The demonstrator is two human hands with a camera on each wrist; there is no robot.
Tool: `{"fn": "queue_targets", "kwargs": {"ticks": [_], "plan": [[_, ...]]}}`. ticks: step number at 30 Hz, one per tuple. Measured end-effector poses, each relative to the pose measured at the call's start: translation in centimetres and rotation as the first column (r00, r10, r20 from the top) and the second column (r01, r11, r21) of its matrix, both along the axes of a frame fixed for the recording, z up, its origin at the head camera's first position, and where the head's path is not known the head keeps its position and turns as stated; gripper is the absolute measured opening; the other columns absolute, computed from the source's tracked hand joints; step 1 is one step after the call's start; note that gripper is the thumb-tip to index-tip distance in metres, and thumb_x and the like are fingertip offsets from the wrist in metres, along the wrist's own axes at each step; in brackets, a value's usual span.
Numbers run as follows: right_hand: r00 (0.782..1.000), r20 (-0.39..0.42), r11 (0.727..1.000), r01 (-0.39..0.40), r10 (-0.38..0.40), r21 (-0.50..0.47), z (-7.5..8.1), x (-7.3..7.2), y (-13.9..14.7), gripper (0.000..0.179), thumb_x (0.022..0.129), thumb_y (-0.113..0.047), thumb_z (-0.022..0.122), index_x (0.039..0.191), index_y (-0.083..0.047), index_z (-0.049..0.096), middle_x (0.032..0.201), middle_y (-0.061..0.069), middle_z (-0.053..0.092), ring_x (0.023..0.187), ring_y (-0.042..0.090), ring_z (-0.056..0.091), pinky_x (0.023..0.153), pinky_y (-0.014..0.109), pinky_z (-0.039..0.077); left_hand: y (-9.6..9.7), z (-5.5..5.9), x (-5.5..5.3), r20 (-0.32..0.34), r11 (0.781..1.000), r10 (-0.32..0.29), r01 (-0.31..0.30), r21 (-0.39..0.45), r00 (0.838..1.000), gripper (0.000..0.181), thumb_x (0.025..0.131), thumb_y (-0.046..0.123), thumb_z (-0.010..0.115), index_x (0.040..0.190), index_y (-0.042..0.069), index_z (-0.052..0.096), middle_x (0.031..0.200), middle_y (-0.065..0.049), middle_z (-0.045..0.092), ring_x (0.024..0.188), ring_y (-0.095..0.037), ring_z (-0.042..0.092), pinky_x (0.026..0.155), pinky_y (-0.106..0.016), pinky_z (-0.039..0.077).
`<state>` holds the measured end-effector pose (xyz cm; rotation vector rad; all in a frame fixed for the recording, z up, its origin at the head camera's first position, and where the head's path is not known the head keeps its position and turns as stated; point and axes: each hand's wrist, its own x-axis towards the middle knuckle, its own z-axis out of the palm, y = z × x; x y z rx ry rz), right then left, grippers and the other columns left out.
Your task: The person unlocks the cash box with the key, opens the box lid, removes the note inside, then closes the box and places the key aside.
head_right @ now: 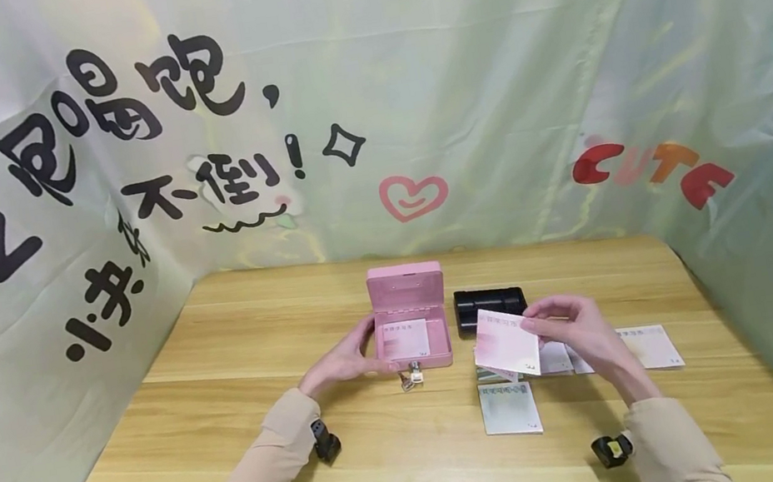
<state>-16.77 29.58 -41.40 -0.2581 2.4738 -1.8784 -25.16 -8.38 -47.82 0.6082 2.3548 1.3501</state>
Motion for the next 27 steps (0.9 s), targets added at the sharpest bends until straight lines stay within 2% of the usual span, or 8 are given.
{"fn": "queue_targets", "kwargs": {"ticks": [5, 11, 15, 21, 27], "plan": [[1.000, -0.012, 0.996, -0.003, 0.004, 0.094, -0.3, 0.6, 1.4, 0.009, 0.094, -0.008, 0.069, 0.102, -0.004, 0.071, 0.088, -0.018, 0.072, 0.076, 0.003, 0.067, 0.069, 0.024, 0.060, 0.0, 0.1, 0.0, -0.004, 1.000, 0.002, -0.002, -0.008, 1.000, 0.114, 0.077, 0.025, 0.087, 0.163, 0.012, 0.012, 0.168, -0.018, 0.018, 0.155, -0.041, 0.020, 0.125, -0.064, 0.018], [0.999, 0.011, 0.993, -0.037, 0.036, 0.108, -0.6, 1.0, 3.1, 0.010, 0.095, -0.006, 0.067, 0.103, -0.002, 0.069, 0.091, -0.017, 0.072, 0.080, 0.004, 0.070, 0.071, 0.025, 0.062, 0.0, 0.0, 0.0, -0.009, 1.000, 0.001, -0.001, -0.007, 1.000, 0.114, 0.077, 0.025, 0.087, 0.162, 0.011, 0.012, 0.168, -0.019, 0.017, 0.155, -0.040, 0.020, 0.126, -0.063, 0.019], [0.999, 0.034, 0.986, -0.047, 0.042, 0.161, -0.7, 1.2, 4.1, 0.015, 0.095, -0.009, 0.067, 0.105, 0.003, 0.068, 0.091, -0.017, 0.072, 0.080, 0.005, 0.070, 0.071, 0.025, 0.061, 0.1, 0.0, 0.0, -0.005, 1.000, -0.003, 0.003, 0.001, 1.000, 0.115, 0.077, 0.024, 0.087, 0.162, 0.011, 0.012, 0.169, -0.018, 0.017, 0.156, -0.038, 0.019, 0.127, -0.061, 0.018], [0.998, 0.044, 0.973, -0.058, 0.050, 0.221, -0.8, 1.5, 5.6, 0.019, 0.094, -0.008, 0.068, 0.105, 0.007, 0.067, 0.092, -0.019, 0.071, 0.082, 0.002, 0.070, 0.071, 0.024, 0.061, 0.0, 0.1, 0.0, -0.010, 1.000, -0.001, 0.001, 0.006, 1.000, 0.114, 0.077, 0.024, 0.087, 0.162, 0.011, 0.012, 0.168, -0.019, 0.018, 0.155, -0.040, 0.020, 0.126, -0.063, 0.018], [0.994, 0.033, 0.961, -0.105, 0.100, 0.257, -1.2, 1.7, 6.6, 0.017, 0.093, -0.004, 0.067, 0.105, 0.009, 0.066, 0.094, -0.021, 0.069, 0.080, 0.000, 0.067, 0.067, 0.023, 0.059, 0.0, 0.0, 0.0, -0.007, 1.000, 0.008, -0.008, -0.005, 1.000, 0.114, 0.077, 0.027, 0.087, 0.163, 0.013, 0.013, 0.168, -0.019, 0.018, 0.155, -0.040, 0.020, 0.126, -0.062, 0.018]]}}
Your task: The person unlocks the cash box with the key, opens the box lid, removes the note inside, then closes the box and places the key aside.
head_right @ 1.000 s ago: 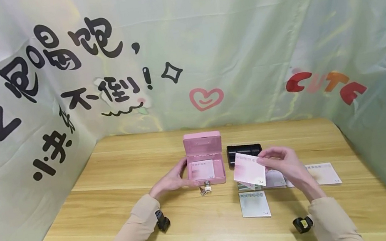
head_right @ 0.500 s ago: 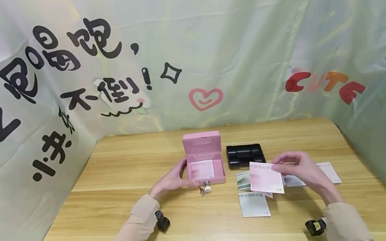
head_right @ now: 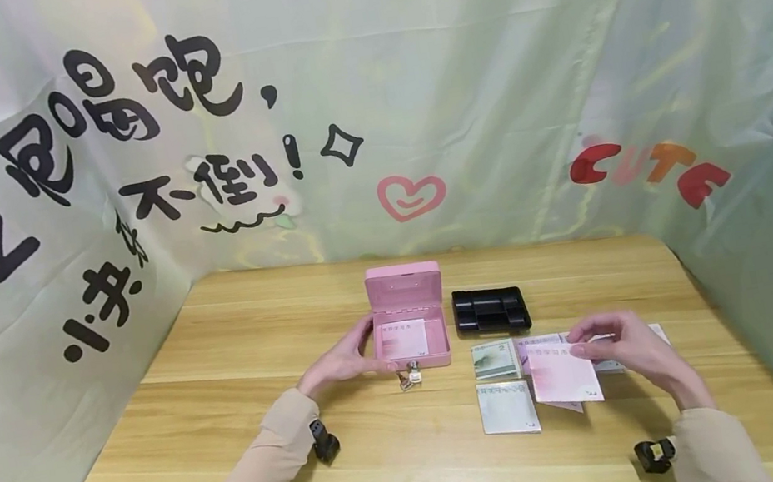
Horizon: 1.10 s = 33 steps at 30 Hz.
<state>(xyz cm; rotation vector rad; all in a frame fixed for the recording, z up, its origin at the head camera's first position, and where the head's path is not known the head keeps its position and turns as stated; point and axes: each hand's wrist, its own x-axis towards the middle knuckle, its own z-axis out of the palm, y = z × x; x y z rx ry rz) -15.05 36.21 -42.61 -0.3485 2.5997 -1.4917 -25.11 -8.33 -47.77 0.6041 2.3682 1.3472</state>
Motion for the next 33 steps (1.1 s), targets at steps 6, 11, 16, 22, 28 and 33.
{"fn": "queue_targets", "kwargs": {"ticks": [6, 11, 16, 22, 28, 33], "plan": [[0.997, 0.014, 0.997, -0.070, 0.070, 0.031, -0.5, -0.1, 0.5, 0.017, 0.094, -0.002, 0.066, 0.102, 0.012, 0.063, 0.094, -0.021, 0.067, 0.080, -0.001, 0.066, 0.067, 0.022, 0.059, 0.0, -0.1, 0.0, 0.003, 1.000, 0.001, -0.001, -0.006, 1.000, 0.115, 0.077, 0.026, 0.087, 0.162, 0.012, 0.012, 0.168, -0.019, 0.018, 0.155, -0.040, 0.020, 0.126, -0.062, 0.018], [0.994, 0.021, 0.993, -0.105, 0.104, 0.056, -0.8, -0.1, 0.5, 0.017, 0.093, -0.004, 0.067, 0.101, 0.011, 0.065, 0.093, -0.017, 0.068, 0.080, 0.000, 0.067, 0.067, 0.021, 0.059, 0.0, -0.1, -0.1, -0.001, 1.000, -0.005, 0.005, 0.005, 1.000, 0.114, 0.077, 0.024, 0.087, 0.162, 0.011, 0.013, 0.168, -0.020, 0.019, 0.155, -0.040, 0.020, 0.127, -0.061, 0.018], [0.986, -0.041, 0.984, -0.158, 0.161, 0.078, -1.4, -0.2, 0.5, 0.012, 0.091, 0.001, 0.068, 0.097, 0.010, 0.067, 0.089, -0.015, 0.068, 0.079, -0.002, 0.066, 0.066, 0.019, 0.059, 0.1, 0.0, 0.0, 0.004, 1.000, -0.008, 0.008, 0.018, 1.000, 0.115, 0.076, 0.023, 0.088, 0.163, 0.012, 0.012, 0.168, -0.020, 0.018, 0.155, -0.040, 0.020, 0.126, -0.063, 0.018], [0.982, -0.027, 0.977, -0.182, 0.186, 0.112, -1.8, -0.4, 0.5, 0.013, 0.090, 0.000, 0.069, 0.096, 0.011, 0.067, 0.087, -0.013, 0.068, 0.078, -0.004, 0.063, 0.066, 0.018, 0.058, 0.1, 0.1, 0.1, 0.004, 1.000, -0.006, 0.006, 0.006, 1.000, 0.114, 0.077, 0.023, 0.087, 0.162, 0.012, 0.012, 0.168, -0.019, 0.018, 0.155, -0.040, 0.020, 0.126, -0.062, 0.018], [0.986, 0.000, 0.975, -0.167, 0.169, 0.149, -1.9, -0.3, 0.5, 0.013, 0.090, -0.003, 0.070, 0.096, 0.008, 0.069, 0.086, -0.011, 0.067, 0.077, -0.005, 0.061, 0.066, 0.018, 0.057, 0.0, 0.1, 0.1, 0.005, 1.000, -0.007, 0.007, 0.011, 1.000, 0.115, 0.076, 0.023, 0.087, 0.163, 0.012, 0.012, 0.168, -0.020, 0.018, 0.155, -0.041, 0.020, 0.126, -0.064, 0.019], [0.988, 0.022, 0.973, -0.153, 0.151, 0.172, -2.1, -0.2, 0.4, 0.013, 0.090, -0.005, 0.071, 0.097, 0.006, 0.069, 0.085, -0.011, 0.067, 0.077, -0.006, 0.060, 0.066, 0.017, 0.056, 0.0, 0.1, 0.1, 0.005, 1.000, -0.011, 0.011, 0.026, 1.000, 0.115, 0.076, 0.021, 0.087, 0.163, 0.012, 0.012, 0.168, -0.020, 0.019, 0.154, -0.041, 0.021, 0.125, -0.065, 0.019]]}}
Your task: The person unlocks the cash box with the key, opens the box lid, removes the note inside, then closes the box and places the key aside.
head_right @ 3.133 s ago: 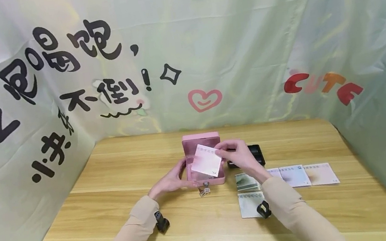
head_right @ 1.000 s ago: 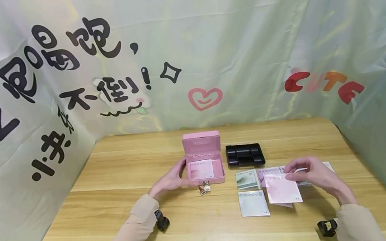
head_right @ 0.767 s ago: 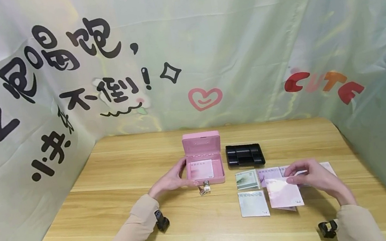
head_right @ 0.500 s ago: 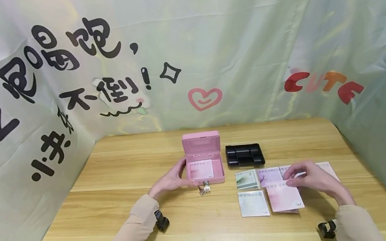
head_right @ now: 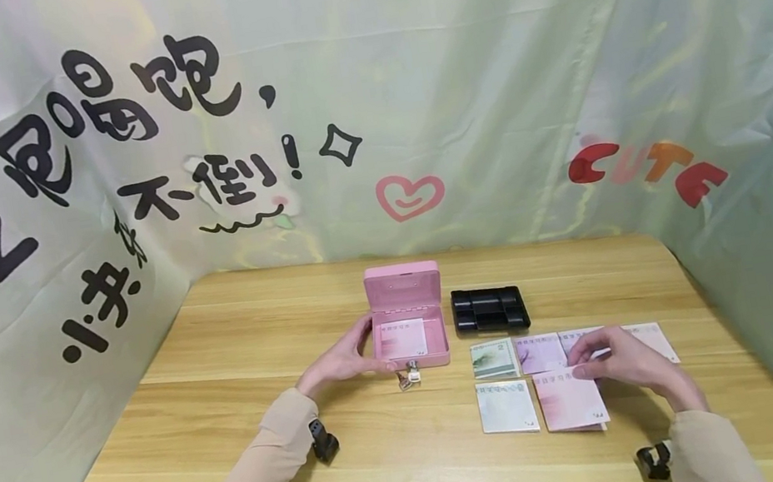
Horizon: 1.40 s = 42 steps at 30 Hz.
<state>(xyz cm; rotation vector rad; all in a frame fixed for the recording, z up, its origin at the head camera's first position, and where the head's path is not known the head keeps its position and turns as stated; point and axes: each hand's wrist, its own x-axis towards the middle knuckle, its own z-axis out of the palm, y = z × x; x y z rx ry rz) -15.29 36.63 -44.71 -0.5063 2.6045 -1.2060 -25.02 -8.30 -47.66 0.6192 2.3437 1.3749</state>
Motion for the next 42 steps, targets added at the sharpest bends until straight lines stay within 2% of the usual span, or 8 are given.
{"fn": "queue_targets", "kwargs": {"ticks": [7, 13, 22, 35, 42], "plan": [[0.998, -0.043, 0.999, -0.042, 0.041, -0.008, -0.33, -0.01, -0.04, 0.012, 0.088, -0.001, 0.071, 0.094, 0.008, 0.068, 0.083, -0.009, 0.068, 0.076, -0.006, 0.059, 0.063, 0.017, 0.055, -0.02, 0.02, 0.00, 0.003, 1.000, -0.004, 0.004, 0.001, 1.000, 0.114, 0.076, 0.021, 0.087, 0.162, 0.011, 0.013, 0.168, -0.020, 0.018, 0.155, -0.040, 0.020, 0.126, -0.062, 0.018], [0.997, -0.067, 0.999, -0.037, 0.039, 0.036, -0.47, -0.08, -0.25, 0.008, 0.087, -0.001, 0.073, 0.092, 0.005, 0.069, 0.080, -0.008, 0.068, 0.076, -0.007, 0.055, 0.063, 0.016, 0.049, -0.03, 0.01, -0.01, -0.003, 1.000, 0.000, 0.000, -0.006, 1.000, 0.115, 0.076, 0.022, 0.087, 0.162, 0.011, 0.013, 0.168, -0.020, 0.019, 0.155, -0.041, 0.020, 0.126, -0.063, 0.018], [1.000, -0.004, 0.998, -0.014, 0.015, 0.066, -0.26, -0.25, -0.66, 0.012, 0.087, -0.006, 0.074, 0.094, 0.003, 0.070, 0.083, -0.004, 0.068, 0.076, -0.006, 0.056, 0.066, 0.016, 0.050, 0.00, 0.10, 0.00, 0.002, 1.000, 0.003, -0.003, -0.001, 1.000, 0.115, 0.076, 0.021, 0.087, 0.162, 0.011, 0.012, 0.168, -0.020, 0.019, 0.155, -0.041, 0.020, 0.126, -0.063, 0.018], [1.000, 0.001, 0.996, -0.019, 0.019, 0.085, -0.29, -0.28, -0.64, 0.012, 0.087, -0.007, 0.074, 0.094, 0.002, 0.070, 0.081, -0.004, 0.067, 0.073, -0.005, 0.053, 0.063, 0.016, 0.046, 0.00, -0.02, 0.06, 0.008, 1.000, 0.014, -0.014, -0.006, 1.000, 0.114, 0.076, 0.022, 0.087, 0.163, 0.013, 0.013, 0.168, -0.020, 0.019, 0.155, -0.041, 0.021, 0.125, -0.064, 0.019], [1.000, -0.004, 0.999, -0.016, 0.016, 0.052, -0.43, -0.22, -0.41, 0.013, 0.088, -0.005, 0.073, 0.095, 0.005, 0.069, 0.080, -0.001, 0.067, 0.068, -0.003, 0.057, 0.058, 0.021, 0.055, -0.01, 0.00, 0.07, 0.014, 1.000, 0.013, -0.013, -0.004, 1.000, 0.114, 0.077, 0.023, 0.087, 0.162, 0.012, 0.012, 0.168, -0.020, 0.019, 0.155, -0.041, 0.020, 0.126, -0.063, 0.019]]}}
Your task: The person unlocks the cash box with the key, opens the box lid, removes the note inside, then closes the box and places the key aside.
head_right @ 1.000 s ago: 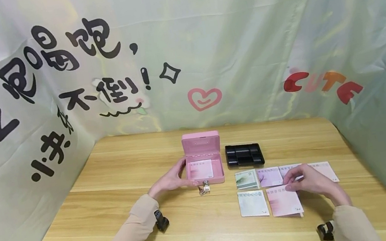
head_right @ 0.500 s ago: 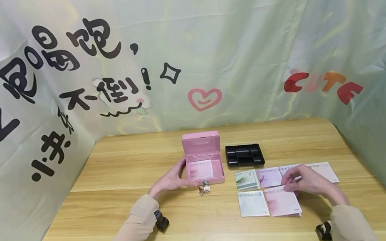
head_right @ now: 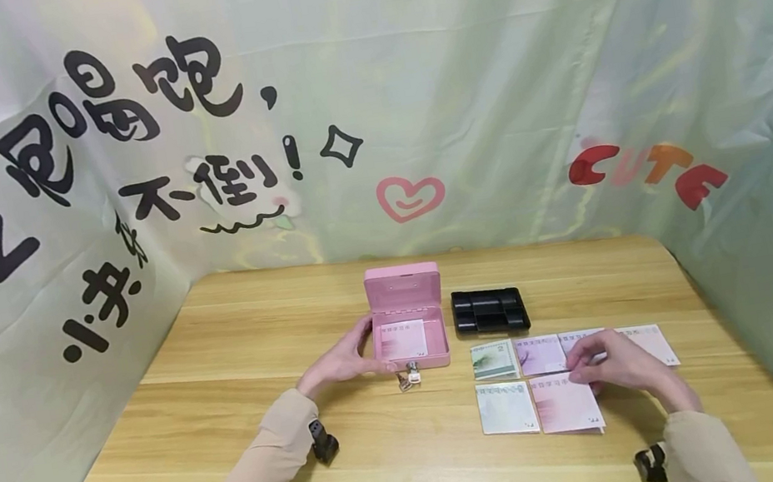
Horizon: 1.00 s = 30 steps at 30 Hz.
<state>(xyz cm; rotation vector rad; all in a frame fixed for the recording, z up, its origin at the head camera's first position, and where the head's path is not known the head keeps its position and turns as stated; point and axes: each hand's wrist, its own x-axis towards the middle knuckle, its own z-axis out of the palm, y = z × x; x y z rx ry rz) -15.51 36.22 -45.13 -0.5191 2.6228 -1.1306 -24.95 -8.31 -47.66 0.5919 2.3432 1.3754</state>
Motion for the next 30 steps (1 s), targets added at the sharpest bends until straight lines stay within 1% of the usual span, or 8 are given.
{"fn": "queue_targets", "kwargs": {"ticks": [3, 8, 12, 15, 18, 21, 25, 30], "plan": [[0.999, -0.016, 0.999, 0.038, -0.038, 0.004, 0.1, 0.2, 0.1, 0.015, 0.088, -0.007, 0.074, 0.096, 0.005, 0.069, 0.080, 0.001, 0.068, 0.066, -0.001, 0.059, 0.056, 0.024, 0.057, 0.0, 0.0, 0.0, -0.001, 1.000, -0.002, 0.002, 0.003, 1.000, 0.115, 0.076, 0.022, 0.087, 0.162, 0.012, 0.012, 0.168, -0.020, 0.019, 0.155, -0.041, 0.020, 0.125, -0.064, 0.019], [0.992, -0.032, 0.992, 0.126, -0.126, 0.004, 0.7, 0.5, 0.1, 0.017, 0.087, -0.006, 0.074, 0.097, 0.006, 0.069, 0.080, 0.007, 0.068, 0.062, 0.003, 0.061, 0.054, 0.025, 0.057, 0.0, 0.0, 0.0, -0.012, 1.000, -0.011, 0.011, 0.013, 1.000, 0.114, 0.076, 0.021, 0.087, 0.162, 0.011, 0.012, 0.167, -0.021, 0.020, 0.154, -0.041, 0.021, 0.125, -0.064, 0.019], [0.982, -0.080, 0.985, 0.171, -0.171, -0.005, 1.2, 0.4, -0.2, 0.015, 0.087, -0.004, 0.074, 0.096, 0.006, 0.068, 0.080, 0.005, 0.067, 0.061, 0.001, 0.059, 0.050, 0.023, 0.052, 0.0, 0.0, 0.0, -0.014, 1.000, -0.007, 0.007, 0.005, 1.000, 0.113, 0.077, 0.022, 0.087, 0.162, 0.011, 0.013, 0.167, -0.021, 0.020, 0.154, -0.042, 0.022, 0.125, -0.064, 0.020], [0.976, -0.105, 0.981, 0.191, -0.191, -0.010, 1.6, 0.2, -0.5, 0.016, 0.087, -0.005, 0.075, 0.098, 0.005, 0.069, 0.082, 0.002, 0.068, 0.064, -0.001, 0.059, 0.050, 0.022, 0.051, 0.0, 0.0, 0.0, -0.011, 1.000, -0.003, 0.003, -0.005, 1.000, 0.114, 0.077, 0.024, 0.087, 0.162, 0.011, 0.013, 0.168, -0.020, 0.020, 0.154, -0.042, 0.021, 0.124, -0.065, 0.020], [0.975, -0.115, 0.982, 0.188, -0.190, -0.028, 2.0, 0.0, -1.0, 0.019, 0.087, -0.006, 0.075, 0.101, 0.005, 0.069, 0.084, -0.001, 0.069, 0.066, -0.001, 0.061, 0.052, 0.023, 0.051, -0.1, 0.0, 0.0, -0.012, 1.000, -0.007, 0.007, -0.005, 1.000, 0.114, 0.077, 0.024, 0.087, 0.162, 0.011, 0.012, 0.168, -0.021, 0.019, 0.154, -0.042, 0.021, 0.124, -0.065, 0.020], [0.977, -0.113, 0.983, 0.174, -0.179, -0.053, 2.6, -0.3, -1.5, 0.022, 0.089, -0.007, 0.074, 0.106, 0.007, 0.068, 0.085, -0.001, 0.070, 0.066, 0.003, 0.063, 0.053, 0.025, 0.052, -0.1, 0.0, -0.1, -0.013, 1.000, -0.011, 0.011, 0.003, 1.000, 0.115, 0.077, 0.023, 0.087, 0.162, 0.011, 0.012, 0.168, -0.021, 0.019, 0.154, -0.042, 0.021, 0.124, -0.065, 0.020], [0.978, -0.130, 0.986, 0.158, -0.163, -0.054, 3.5, -0.6, -2.5, 0.025, 0.089, -0.008, 0.074, 0.108, 0.006, 0.068, 0.087, 0.004, 0.073, 0.069, 0.004, 0.065, 0.057, 0.024, 0.054, 0.0, -0.1, -0.1, -0.015, 1.000, -0.014, 0.014, 0.004, 1.000, 0.114, 0.077, 0.022, 0.087, 0.162, 0.010, 0.012, 0.167, -0.021, 0.020, 0.154, -0.042, 0.021, 0.125, -0.065, 0.020], [0.977, -0.151, 0.988, 0.150, -0.154, -0.040, 4.6, -1.1, -3.7, 0.027, 0.090, -0.012, 0.074, 0.111, 0.005, 0.069, 0.094, 0.011, 0.075, 0.077, -0.003, 0.065, 0.063, 0.023, 0.056, 0.0, -0.1, -0.2, -0.022, 1.000, -0.021, 0.021, 0.003, 1.000, 0.114, 0.077, 0.022, 0.087, 0.162, 0.009, 0.012, 0.167, -0.021, 0.020, 0.154, -0.042, 0.022, 0.125, -0.065, 0.020]]}}
